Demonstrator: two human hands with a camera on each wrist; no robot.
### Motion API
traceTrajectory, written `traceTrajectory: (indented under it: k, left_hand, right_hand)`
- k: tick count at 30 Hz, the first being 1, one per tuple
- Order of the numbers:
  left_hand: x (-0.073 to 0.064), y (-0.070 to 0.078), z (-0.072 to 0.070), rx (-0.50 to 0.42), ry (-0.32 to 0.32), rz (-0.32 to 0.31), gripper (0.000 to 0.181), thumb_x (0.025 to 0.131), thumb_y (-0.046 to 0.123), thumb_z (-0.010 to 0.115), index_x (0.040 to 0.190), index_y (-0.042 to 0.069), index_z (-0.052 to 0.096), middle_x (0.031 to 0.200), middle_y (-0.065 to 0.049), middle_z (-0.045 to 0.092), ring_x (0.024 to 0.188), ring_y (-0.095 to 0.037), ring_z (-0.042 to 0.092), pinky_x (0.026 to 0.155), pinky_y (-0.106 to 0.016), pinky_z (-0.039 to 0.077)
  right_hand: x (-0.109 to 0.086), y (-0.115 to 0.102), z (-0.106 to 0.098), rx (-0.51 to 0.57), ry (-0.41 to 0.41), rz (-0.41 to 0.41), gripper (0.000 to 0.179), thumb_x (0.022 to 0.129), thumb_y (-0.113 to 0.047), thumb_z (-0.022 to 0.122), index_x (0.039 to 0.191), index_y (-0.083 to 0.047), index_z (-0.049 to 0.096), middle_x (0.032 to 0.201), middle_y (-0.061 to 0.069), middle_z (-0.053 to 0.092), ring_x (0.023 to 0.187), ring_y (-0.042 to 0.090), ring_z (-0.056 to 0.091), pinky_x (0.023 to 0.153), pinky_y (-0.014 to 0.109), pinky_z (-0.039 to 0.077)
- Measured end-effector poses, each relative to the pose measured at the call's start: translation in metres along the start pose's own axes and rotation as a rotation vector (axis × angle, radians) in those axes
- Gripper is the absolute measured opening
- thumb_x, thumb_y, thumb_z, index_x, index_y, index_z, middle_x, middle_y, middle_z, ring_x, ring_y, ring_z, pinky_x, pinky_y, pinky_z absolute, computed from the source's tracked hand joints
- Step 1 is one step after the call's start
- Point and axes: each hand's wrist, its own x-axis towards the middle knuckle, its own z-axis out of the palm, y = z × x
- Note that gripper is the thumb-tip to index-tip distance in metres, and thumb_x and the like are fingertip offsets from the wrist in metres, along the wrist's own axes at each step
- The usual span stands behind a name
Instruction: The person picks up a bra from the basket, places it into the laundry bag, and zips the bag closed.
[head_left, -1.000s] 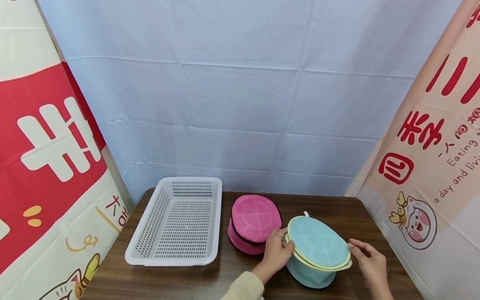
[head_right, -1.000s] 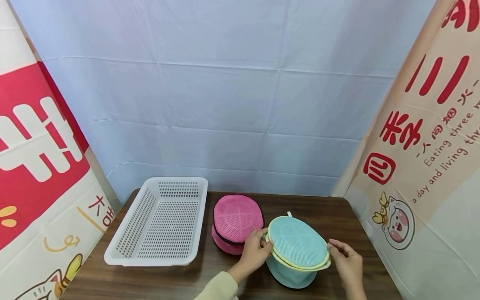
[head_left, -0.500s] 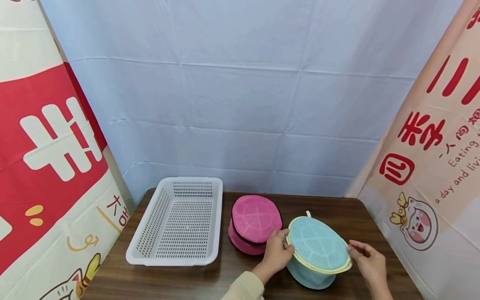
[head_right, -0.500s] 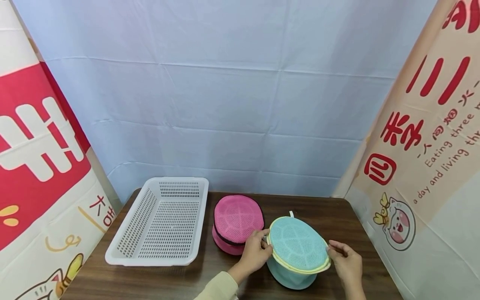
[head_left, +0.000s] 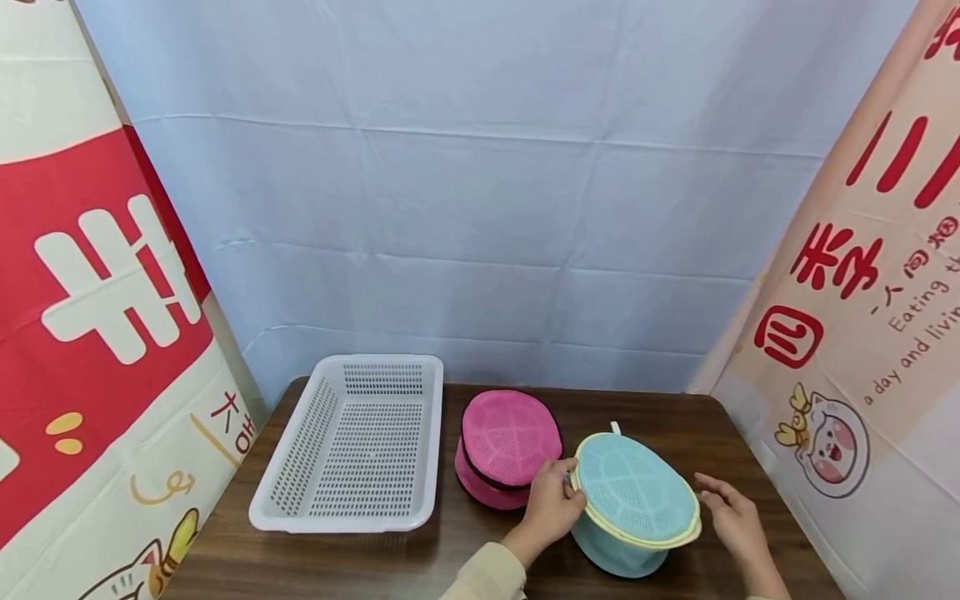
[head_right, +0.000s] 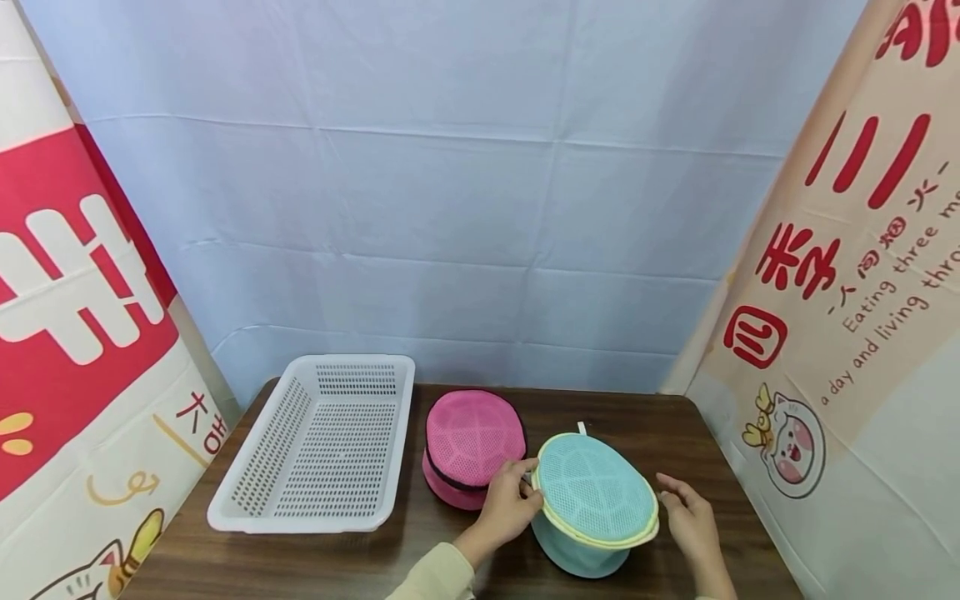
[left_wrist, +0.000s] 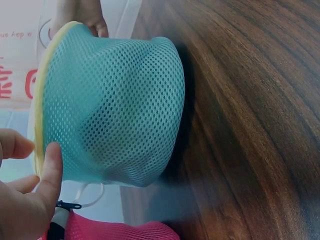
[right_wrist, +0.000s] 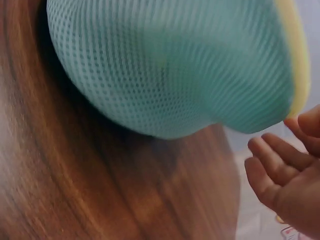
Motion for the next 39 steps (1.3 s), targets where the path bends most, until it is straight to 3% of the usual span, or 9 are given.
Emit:
traceTrajectory:
  k: [6, 10, 14, 17, 21, 30, 36, 39]
  left_hand:
    - [0.000, 0.000, 0.000, 0.007, -0.022, -0.018, 0.042, 0.074, -0.003, 0.063, 0.116, -0.005, 0.059, 0.083, 0.004, 0.046, 0.064, 0.000, 0.041, 0.058, -0.015, 0.040]
    - [0.000, 0.000, 0.000, 0.003, -0.027, -0.029, 0.042, 0.075, -0.003, 0.063, 0.116, -0.004, 0.059, 0.084, 0.004, 0.046, 0.065, 0.000, 0.041, 0.058, -0.015, 0.040]
    - [0.000, -0.001, 0.000, 0.009, -0.025, -0.024, 0.042, 0.074, -0.003, 0.062, 0.116, -0.005, 0.059, 0.085, 0.003, 0.047, 0.066, -0.001, 0.040, 0.058, -0.016, 0.039]
    - [0.000, -0.002, 0.000, 0.017, -0.026, -0.020, 0.043, 0.073, -0.004, 0.061, 0.116, -0.004, 0.060, 0.086, 0.003, 0.048, 0.065, -0.001, 0.040, 0.058, -0.016, 0.039]
    - [0.000, -0.002, 0.000, 0.030, -0.023, -0.014, 0.043, 0.072, -0.004, 0.060, 0.116, -0.004, 0.060, 0.088, 0.002, 0.049, 0.065, -0.002, 0.039, 0.059, -0.016, 0.038]
    - [0.000, -0.003, 0.000, 0.021, -0.019, 0.000, 0.043, 0.072, -0.006, 0.058, 0.114, -0.005, 0.061, 0.092, -0.003, 0.052, 0.063, -0.002, 0.039, 0.057, -0.015, 0.038]
    - [0.000, -0.005, 0.000, 0.026, -0.020, 0.019, 0.044, 0.071, -0.008, 0.058, 0.114, -0.006, 0.061, 0.095, -0.008, 0.054, 0.064, -0.002, 0.040, 0.058, -0.016, 0.038]
    - [0.000, -0.006, -0.001, 0.035, -0.022, 0.012, 0.044, 0.071, -0.008, 0.058, 0.114, -0.005, 0.061, 0.096, -0.007, 0.054, 0.066, -0.003, 0.040, 0.059, -0.017, 0.039]
  right_hand:
    - [0.016, 0.006, 0.001, 0.026, -0.097, -0.023, 0.048, 0.098, -0.015, 0.032, 0.140, 0.008, 0.031, 0.140, 0.031, 0.028, 0.128, 0.043, 0.025, 0.098, 0.058, 0.023]
    - [0.026, 0.012, 0.003, 0.079, -0.117, -0.056, 0.047, 0.095, -0.010, 0.037, 0.139, 0.007, 0.033, 0.137, 0.029, 0.037, 0.125, 0.040, 0.031, 0.095, 0.053, 0.031]
    - [0.029, 0.018, 0.004, 0.170, -0.155, -0.070, 0.049, 0.095, -0.011, 0.044, 0.139, 0.006, 0.034, 0.127, 0.013, 0.053, 0.113, 0.015, 0.047, 0.086, 0.032, 0.041]
    - [0.027, 0.020, 0.002, 0.254, -0.180, -0.057, 0.048, 0.095, -0.011, 0.047, 0.138, 0.007, 0.035, 0.114, -0.004, 0.059, 0.099, -0.002, 0.050, 0.081, 0.022, 0.043]
    - [0.025, 0.020, 0.001, 0.298, -0.172, -0.026, 0.044, 0.093, -0.009, 0.051, 0.132, 0.010, 0.043, 0.100, -0.015, 0.060, 0.090, -0.005, 0.054, 0.077, 0.022, 0.046]
    - [0.027, 0.021, -0.002, 0.128, -0.162, 0.028, 0.040, 0.090, -0.019, 0.059, 0.122, 0.004, 0.058, 0.113, 0.010, 0.062, 0.089, 0.001, 0.053, 0.082, 0.038, 0.044]
    - [0.030, 0.023, 0.000, 0.059, -0.164, 0.018, 0.055, 0.089, -0.034, 0.062, 0.127, 0.004, 0.053, 0.122, 0.017, 0.056, 0.094, 0.006, 0.051, 0.083, 0.043, 0.042]
    - [0.030, 0.024, 0.002, 0.064, -0.171, 0.005, 0.055, 0.090, -0.031, 0.061, 0.131, 0.004, 0.049, 0.126, 0.019, 0.053, 0.094, 0.003, 0.050, 0.083, 0.041, 0.043]
